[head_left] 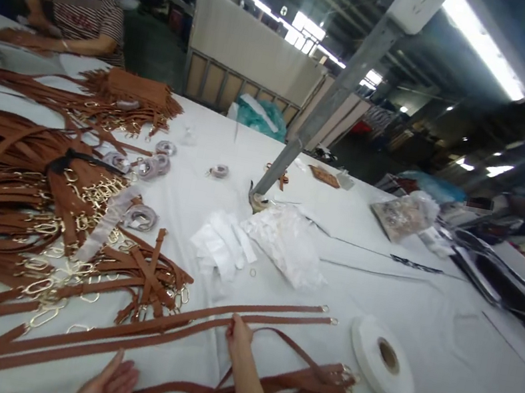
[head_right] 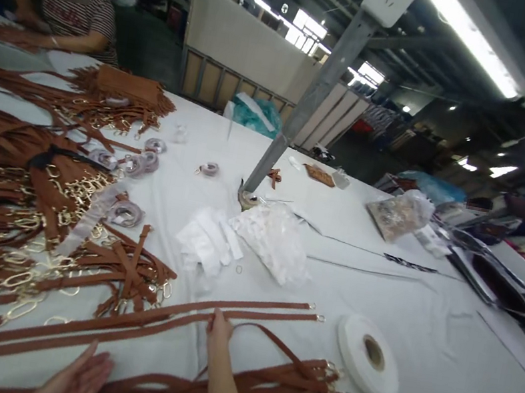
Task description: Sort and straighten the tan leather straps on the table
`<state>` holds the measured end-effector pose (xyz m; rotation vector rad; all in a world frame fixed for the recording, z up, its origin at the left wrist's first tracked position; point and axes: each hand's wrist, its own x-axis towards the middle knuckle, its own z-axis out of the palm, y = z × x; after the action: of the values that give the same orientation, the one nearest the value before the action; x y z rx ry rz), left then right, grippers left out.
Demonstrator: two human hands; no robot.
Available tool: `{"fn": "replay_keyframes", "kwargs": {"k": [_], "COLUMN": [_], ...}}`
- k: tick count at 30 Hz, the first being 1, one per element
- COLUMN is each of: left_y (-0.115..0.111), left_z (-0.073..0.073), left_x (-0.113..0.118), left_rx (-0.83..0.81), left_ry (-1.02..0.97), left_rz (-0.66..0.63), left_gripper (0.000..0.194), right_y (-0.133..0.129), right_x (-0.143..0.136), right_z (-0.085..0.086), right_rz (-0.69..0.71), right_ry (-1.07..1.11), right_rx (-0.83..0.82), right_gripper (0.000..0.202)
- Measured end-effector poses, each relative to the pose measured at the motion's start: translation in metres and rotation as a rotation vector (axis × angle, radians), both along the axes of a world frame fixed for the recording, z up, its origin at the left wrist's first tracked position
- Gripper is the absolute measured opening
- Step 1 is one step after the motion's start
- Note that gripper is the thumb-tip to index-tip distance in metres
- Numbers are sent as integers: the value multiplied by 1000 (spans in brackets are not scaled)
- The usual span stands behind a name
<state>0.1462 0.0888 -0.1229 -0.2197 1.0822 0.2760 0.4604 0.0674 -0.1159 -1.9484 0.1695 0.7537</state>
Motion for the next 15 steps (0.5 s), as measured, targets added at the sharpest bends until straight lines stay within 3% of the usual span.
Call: {"fn": "replay_keyframes", "kwargs": {"k": [4, 8, 9, 11, 13, 15], "left_y": [-20, -23, -21, -13, -5, 1], "left_z": [17, 24, 24, 25, 25, 22], "left_x": [44, 57, 52, 29, -5, -35], "left_rx": [-3, 8, 13, 93, 269, 456], "left_ry": [-261, -272, -235, -156, -32, 212], "left_rz": [-32, 168, 216, 230, 140, 24], "left_gripper": [53, 19, 16, 27, 47, 60], "right_y": [-32, -81, -90, -101, -104, -103], "right_x": [-48, -102, -106, -96, -66, -29], "right_z": [28, 46, 48, 50, 50, 51], "right_rz": [-64, -82, -104, -176, -259, -326], "right_ry": [204, 441, 475, 477, 414, 322], "right_rx": [238, 296, 302, 343, 408, 469], "right_gripper": [26, 44, 44, 42, 40, 39]}}
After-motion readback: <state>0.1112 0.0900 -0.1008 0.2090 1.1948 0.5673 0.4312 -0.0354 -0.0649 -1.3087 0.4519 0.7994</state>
